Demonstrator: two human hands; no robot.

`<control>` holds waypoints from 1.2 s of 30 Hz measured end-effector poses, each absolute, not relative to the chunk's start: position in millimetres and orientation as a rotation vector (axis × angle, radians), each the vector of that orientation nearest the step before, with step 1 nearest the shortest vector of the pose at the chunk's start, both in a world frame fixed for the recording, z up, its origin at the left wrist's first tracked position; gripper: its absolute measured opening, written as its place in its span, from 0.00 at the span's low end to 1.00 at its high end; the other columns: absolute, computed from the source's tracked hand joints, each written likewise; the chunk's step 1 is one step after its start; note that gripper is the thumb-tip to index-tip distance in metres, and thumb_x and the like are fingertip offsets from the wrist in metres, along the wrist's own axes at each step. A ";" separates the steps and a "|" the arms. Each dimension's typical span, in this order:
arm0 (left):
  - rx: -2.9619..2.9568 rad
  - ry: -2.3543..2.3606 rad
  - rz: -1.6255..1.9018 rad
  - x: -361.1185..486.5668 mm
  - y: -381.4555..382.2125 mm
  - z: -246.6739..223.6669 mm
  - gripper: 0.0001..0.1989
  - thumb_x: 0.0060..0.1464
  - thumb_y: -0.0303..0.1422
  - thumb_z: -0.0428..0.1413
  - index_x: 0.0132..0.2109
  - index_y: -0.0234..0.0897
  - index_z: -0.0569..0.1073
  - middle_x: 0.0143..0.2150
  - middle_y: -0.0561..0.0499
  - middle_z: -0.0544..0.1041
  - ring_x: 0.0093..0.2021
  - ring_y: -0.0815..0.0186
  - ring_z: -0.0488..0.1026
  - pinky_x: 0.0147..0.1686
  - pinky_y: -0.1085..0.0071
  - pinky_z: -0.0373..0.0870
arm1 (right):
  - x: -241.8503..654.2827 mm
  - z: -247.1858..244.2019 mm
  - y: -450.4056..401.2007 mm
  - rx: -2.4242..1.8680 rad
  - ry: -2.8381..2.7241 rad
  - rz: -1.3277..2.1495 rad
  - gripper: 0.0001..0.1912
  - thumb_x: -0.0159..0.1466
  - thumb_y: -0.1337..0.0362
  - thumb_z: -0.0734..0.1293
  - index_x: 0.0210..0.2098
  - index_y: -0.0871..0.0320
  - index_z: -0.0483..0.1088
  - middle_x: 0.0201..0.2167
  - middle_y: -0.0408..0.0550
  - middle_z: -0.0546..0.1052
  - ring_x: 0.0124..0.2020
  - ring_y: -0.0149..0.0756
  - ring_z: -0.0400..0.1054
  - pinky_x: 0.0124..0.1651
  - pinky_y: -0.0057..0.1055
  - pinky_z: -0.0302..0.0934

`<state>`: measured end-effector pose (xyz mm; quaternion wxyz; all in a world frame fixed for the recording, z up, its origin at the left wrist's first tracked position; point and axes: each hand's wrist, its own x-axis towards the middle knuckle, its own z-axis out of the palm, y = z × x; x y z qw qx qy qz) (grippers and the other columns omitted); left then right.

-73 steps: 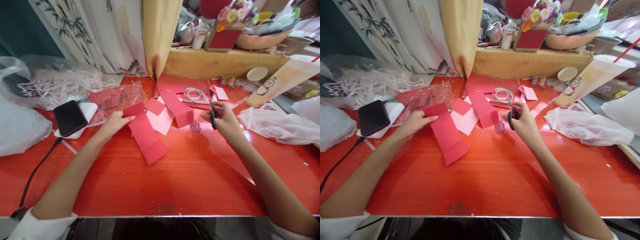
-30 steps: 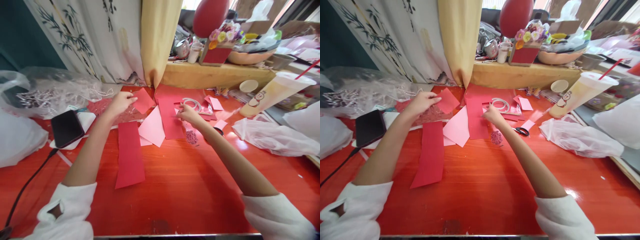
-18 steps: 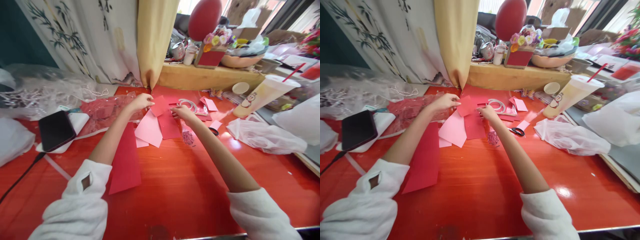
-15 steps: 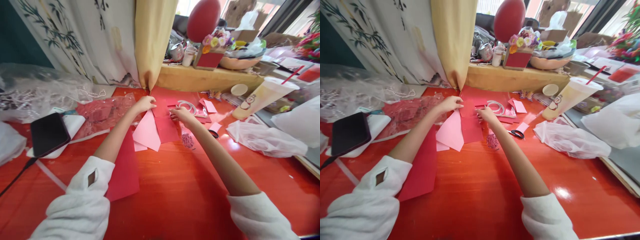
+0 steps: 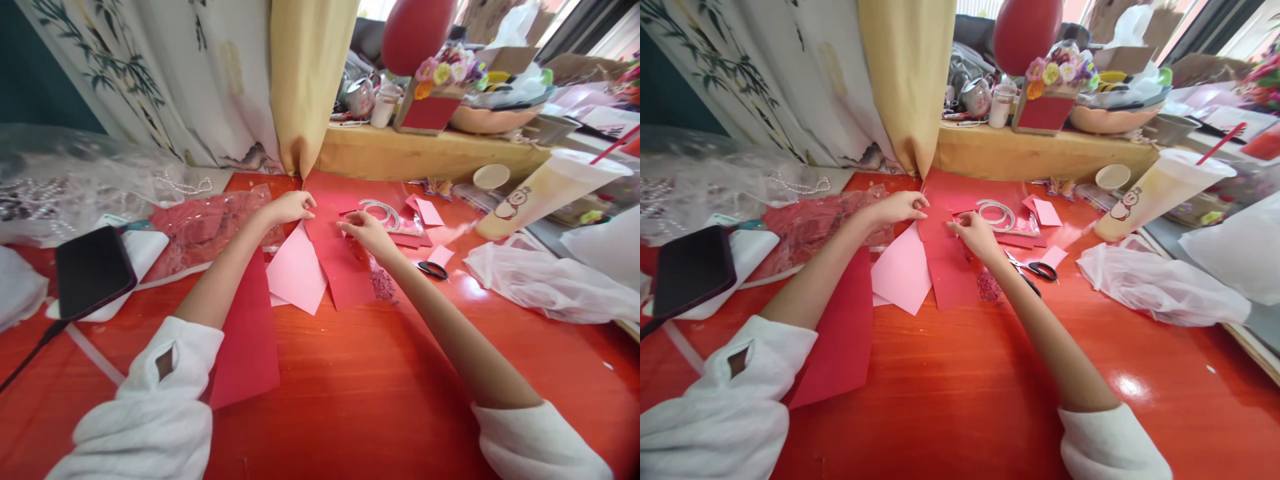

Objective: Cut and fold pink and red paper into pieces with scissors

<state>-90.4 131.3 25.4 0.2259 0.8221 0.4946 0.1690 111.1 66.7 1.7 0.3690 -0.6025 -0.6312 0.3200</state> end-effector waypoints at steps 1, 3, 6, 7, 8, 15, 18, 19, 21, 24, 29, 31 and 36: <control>2.282 1.355 0.440 -89.5 129.2 26.8 0.14 0.46 0.30 0.56 0.42 0.30 0.72 0.40 0.46 0.74 0.37 0.66 0.69 0.37 0.73 0.61 | 111.0 1.4 65.7 -1.540 -1.634 0.814 0.22 0.54 0.55 0.67 0.43 0.64 0.68 0.38 0.55 0.74 0.39 0.40 0.69 0.40 0.34 0.62; 2.308 1.359 0.399 -87.2 125.6 27.5 0.13 0.46 0.31 0.56 0.40 0.29 0.73 0.38 0.46 0.74 0.36 0.65 0.69 0.36 0.72 0.60 | 110.9 -0.2 64.2 -1.533 -1.660 0.822 0.20 0.53 0.56 0.67 0.41 0.64 0.70 0.38 0.55 0.75 0.39 0.40 0.69 0.41 0.36 0.62; 2.306 1.370 0.394 -83.4 121.3 25.0 0.11 0.44 0.31 0.57 0.36 0.28 0.74 0.32 0.47 0.74 0.32 0.65 0.68 0.34 0.71 0.60 | 110.8 -3.2 62.2 -1.528 -1.674 0.837 0.17 0.53 0.59 0.67 0.40 0.63 0.70 0.38 0.55 0.75 0.39 0.40 0.69 0.43 0.36 0.62; 2.305 1.357 0.398 -82.2 119.6 24.7 0.10 0.44 0.31 0.57 0.35 0.28 0.74 0.31 0.48 0.73 0.32 0.66 0.67 0.33 0.71 0.60 | 111.1 -3.8 61.3 -1.528 -1.668 0.832 0.17 0.53 0.59 0.67 0.40 0.63 0.70 0.39 0.55 0.75 0.39 0.40 0.69 0.43 0.37 0.61; 2.304 1.339 0.407 -81.2 117.4 25.0 0.10 0.44 0.32 0.57 0.34 0.29 0.73 0.31 0.48 0.73 0.32 0.66 0.67 0.33 0.72 0.60 | 111.6 -4.1 60.2 -1.527 -1.662 0.826 0.18 0.53 0.59 0.68 0.40 0.63 0.70 0.40 0.55 0.75 0.40 0.40 0.69 0.44 0.37 0.61; 2.099 1.146 0.599 -74.6 80.8 44.2 0.06 0.49 0.32 0.53 0.33 0.31 0.68 0.29 0.52 0.70 0.29 0.72 0.65 0.31 0.74 0.59 | 121.6 5.0 41.2 -1.439 -1.676 0.994 0.17 0.52 0.52 0.67 0.31 0.60 0.73 0.30 0.50 0.76 0.32 0.40 0.70 0.35 0.35 0.63; 1.932 1.129 0.713 -75.1 56.4 51.5 0.06 0.47 0.30 0.56 0.31 0.31 0.67 0.27 0.54 0.68 0.27 0.73 0.63 0.29 0.76 0.59 | 122.3 14.6 22.5 -1.236 -1.557 1.309 0.14 0.53 0.54 0.68 0.31 0.60 0.73 0.29 0.48 0.76 0.31 0.39 0.70 0.34 0.34 0.64; 1.893 1.135 0.743 -76.2 46.6 52.4 0.06 0.46 0.29 0.57 0.32 0.31 0.67 0.28 0.54 0.68 0.27 0.74 0.63 0.28 0.76 0.59 | 121.5 18.3 13.5 -1.173 -1.496 1.400 0.14 0.53 0.55 0.68 0.32 0.59 0.73 0.29 0.48 0.77 0.30 0.38 0.70 0.34 0.33 0.64; 1.820 1.141 0.783 -79.4 23.4 51.1 0.10 0.45 0.30 0.58 0.36 0.32 0.68 0.29 0.54 0.68 0.26 0.75 0.63 0.26 0.78 0.58 | 118.8 24.8 -8.8 -1.130 -1.411 1.476 0.13 0.53 0.56 0.69 0.33 0.59 0.73 0.29 0.48 0.77 0.30 0.37 0.71 0.33 0.32 0.64; 1.610 1.176 0.782 -84.6 -18.8 40.2 0.15 0.47 0.34 0.57 0.42 0.34 0.66 0.23 0.58 0.63 0.18 0.77 0.57 0.17 0.79 0.53 | 114.2 28.2 -46.4 -1.068 -1.326 1.589 0.14 0.54 0.59 0.69 0.38 0.58 0.73 0.32 0.48 0.78 0.30 0.37 0.72 0.33 0.32 0.65; 1.493 1.112 0.805 -88.1 -74.0 10.0 0.14 0.51 0.38 0.54 0.43 0.34 0.65 0.20 0.58 0.65 0.16 0.75 0.62 0.16 0.78 0.58 | 108.5 16.8 -84.6 -1.015 -1.246 1.780 0.16 0.55 0.61 0.69 0.43 0.57 0.72 0.39 0.48 0.77 0.37 0.38 0.72 0.42 0.34 0.65; 1.482 1.066 0.839 -87.9 -81.2 1.5 0.14 0.52 0.36 0.53 0.44 0.35 0.64 0.22 0.59 0.66 0.16 0.76 0.64 0.18 0.77 0.62 | 106.6 11.2 -87.5 -1.031 -1.228 1.811 0.15 0.57 0.59 0.67 0.42 0.58 0.72 0.39 0.49 0.77 0.36 0.38 0.73 0.41 0.34 0.65; 1.401 1.000 0.944 -88.7 -78.6 -4.1 0.14 0.50 0.35 0.54 0.44 0.36 0.65 0.28 0.57 0.66 0.21 0.76 0.66 0.21 0.77 0.67 | 103.4 3.0 -86.3 -1.043 -1.166 1.784 0.13 0.57 0.59 0.67 0.40 0.59 0.73 0.35 0.49 0.78 0.32 0.38 0.73 0.37 0.34 0.66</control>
